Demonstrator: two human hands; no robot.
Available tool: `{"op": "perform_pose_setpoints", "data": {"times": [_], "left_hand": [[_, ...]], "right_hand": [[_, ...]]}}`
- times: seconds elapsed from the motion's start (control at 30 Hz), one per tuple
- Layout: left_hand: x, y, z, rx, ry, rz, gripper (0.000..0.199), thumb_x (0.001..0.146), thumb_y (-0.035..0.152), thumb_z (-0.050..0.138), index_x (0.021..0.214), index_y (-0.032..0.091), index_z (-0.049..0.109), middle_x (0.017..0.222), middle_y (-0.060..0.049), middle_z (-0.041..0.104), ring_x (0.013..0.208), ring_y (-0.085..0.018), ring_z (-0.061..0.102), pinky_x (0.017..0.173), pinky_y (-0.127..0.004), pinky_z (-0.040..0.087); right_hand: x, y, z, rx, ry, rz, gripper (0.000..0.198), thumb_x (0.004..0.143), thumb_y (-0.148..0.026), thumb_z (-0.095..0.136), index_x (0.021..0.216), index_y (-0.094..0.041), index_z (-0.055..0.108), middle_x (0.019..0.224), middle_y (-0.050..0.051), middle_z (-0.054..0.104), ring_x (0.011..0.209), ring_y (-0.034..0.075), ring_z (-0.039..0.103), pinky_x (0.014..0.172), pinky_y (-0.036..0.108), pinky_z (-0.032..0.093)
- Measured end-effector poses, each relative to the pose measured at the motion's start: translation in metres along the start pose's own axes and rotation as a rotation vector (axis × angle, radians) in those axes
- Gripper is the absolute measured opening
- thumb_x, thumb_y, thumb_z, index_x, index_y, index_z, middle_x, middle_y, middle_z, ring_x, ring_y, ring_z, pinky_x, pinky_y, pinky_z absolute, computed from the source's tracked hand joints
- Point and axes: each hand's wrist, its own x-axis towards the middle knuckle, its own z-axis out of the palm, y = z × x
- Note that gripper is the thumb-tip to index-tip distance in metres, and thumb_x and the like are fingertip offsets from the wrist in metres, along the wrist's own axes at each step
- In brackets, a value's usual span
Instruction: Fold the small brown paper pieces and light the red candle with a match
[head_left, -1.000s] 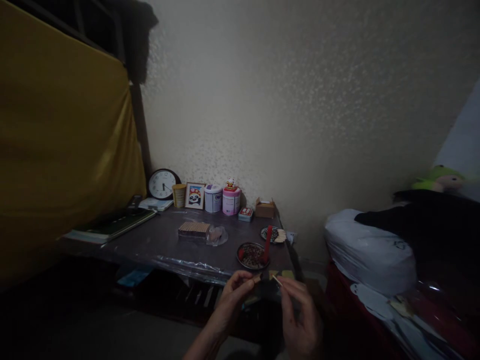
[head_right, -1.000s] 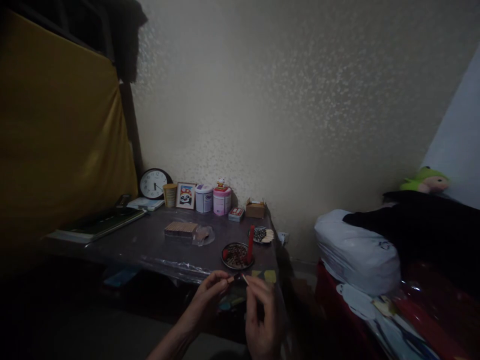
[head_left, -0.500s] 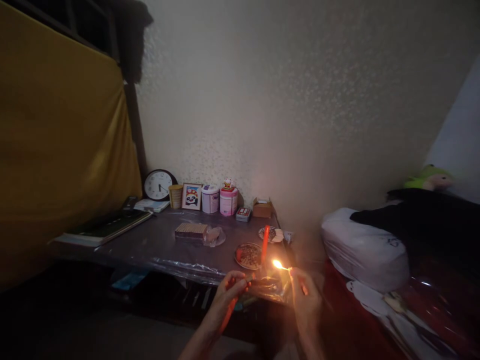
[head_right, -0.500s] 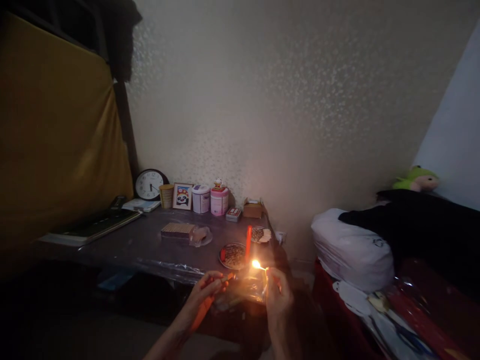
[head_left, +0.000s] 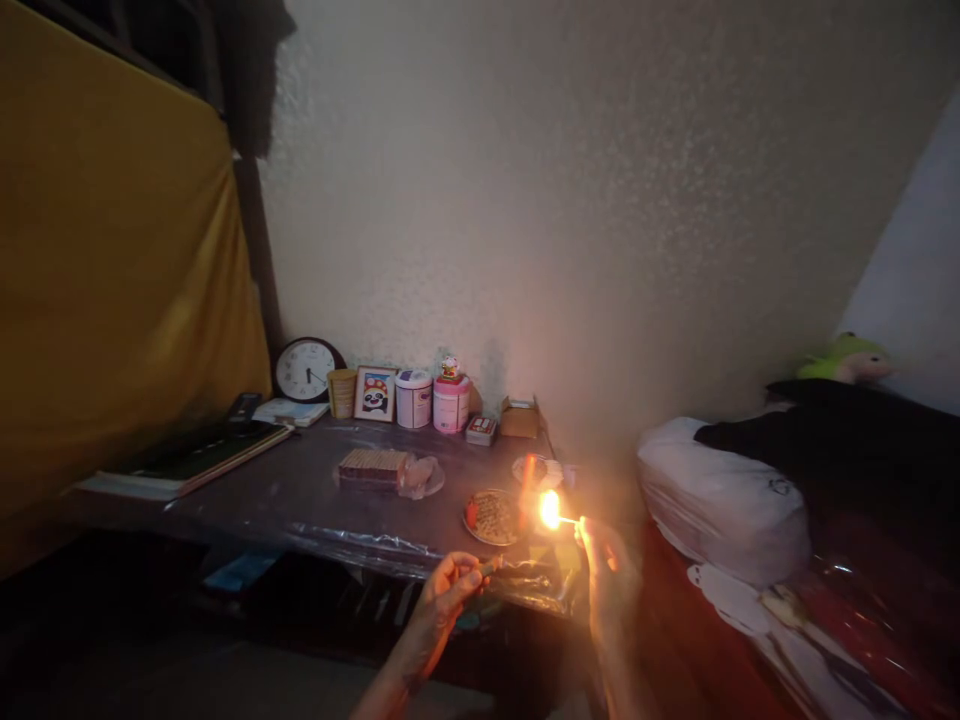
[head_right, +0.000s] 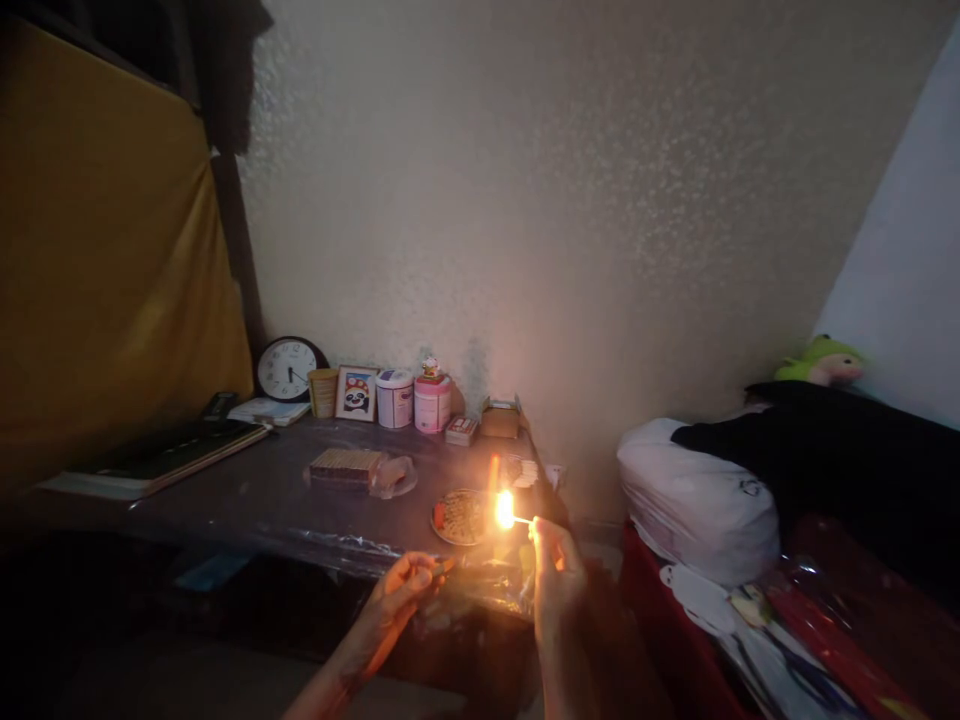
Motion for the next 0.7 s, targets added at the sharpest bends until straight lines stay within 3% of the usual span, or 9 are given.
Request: {"op": "perform_pose_setpoints", "data": {"times": [0.17, 0.37, 0.57, 0.7], "left_hand": [[0.001, -0.004, -0.004, -0.001, 0.019, 0.012, 0.020, 0.069, 0.032, 0.072, 0.081, 0.019, 0.062, 0.091, -0.004, 0.067, 0.084, -0.017, 0.059, 0.076, -0.026, 0.041], [0.010, -0.015, -0.011, -0.019, 0.046, 0.018, 0.027, 0.064, 0.036, 0.075, 0.081, 0.019, 0.062, 0.082, -0.003, 0.068, 0.074, -0.015, 0.059, 0.066, -0.023, 0.040], [0.010, -0.019, -0.011, -0.063, 0.030, 0.048, 0.024, 0.067, 0.033, 0.073, 0.084, 0.019, 0.062, 0.083, -0.002, 0.068, 0.080, -0.016, 0.061, 0.072, -0.025, 0.041], [0.009, -0.018, -0.009, -0.081, 0.030, 0.042, 0.024, 0.066, 0.033, 0.074, 0.081, 0.019, 0.062, 0.076, 0.000, 0.067, 0.074, -0.015, 0.060, 0.067, -0.023, 0.041]], "right_hand": [[0.006, -0.004, 0.010, 0.081, 0.008, 0.022, 0.020, 0.070, -0.044, 0.066, 0.073, -0.025, 0.067, 0.067, 0.002, 0.068, 0.069, 0.023, 0.064, 0.065, 0.036, 0.053], [0.012, -0.002, 0.016, 0.158, 0.009, 0.027, 0.024, 0.066, -0.043, 0.069, 0.073, -0.021, 0.068, 0.069, 0.001, 0.070, 0.070, 0.021, 0.065, 0.065, 0.032, 0.051], [0.020, 0.005, 0.022, 0.249, -0.004, 0.033, 0.026, 0.062, -0.041, 0.071, 0.075, -0.018, 0.068, 0.068, 0.000, 0.069, 0.067, 0.017, 0.064, 0.065, 0.029, 0.051], [0.025, 0.009, 0.027, 0.298, -0.014, 0.039, 0.026, 0.061, -0.040, 0.071, 0.073, -0.018, 0.068, 0.066, -0.001, 0.068, 0.063, 0.015, 0.063, 0.063, 0.028, 0.051]]}}
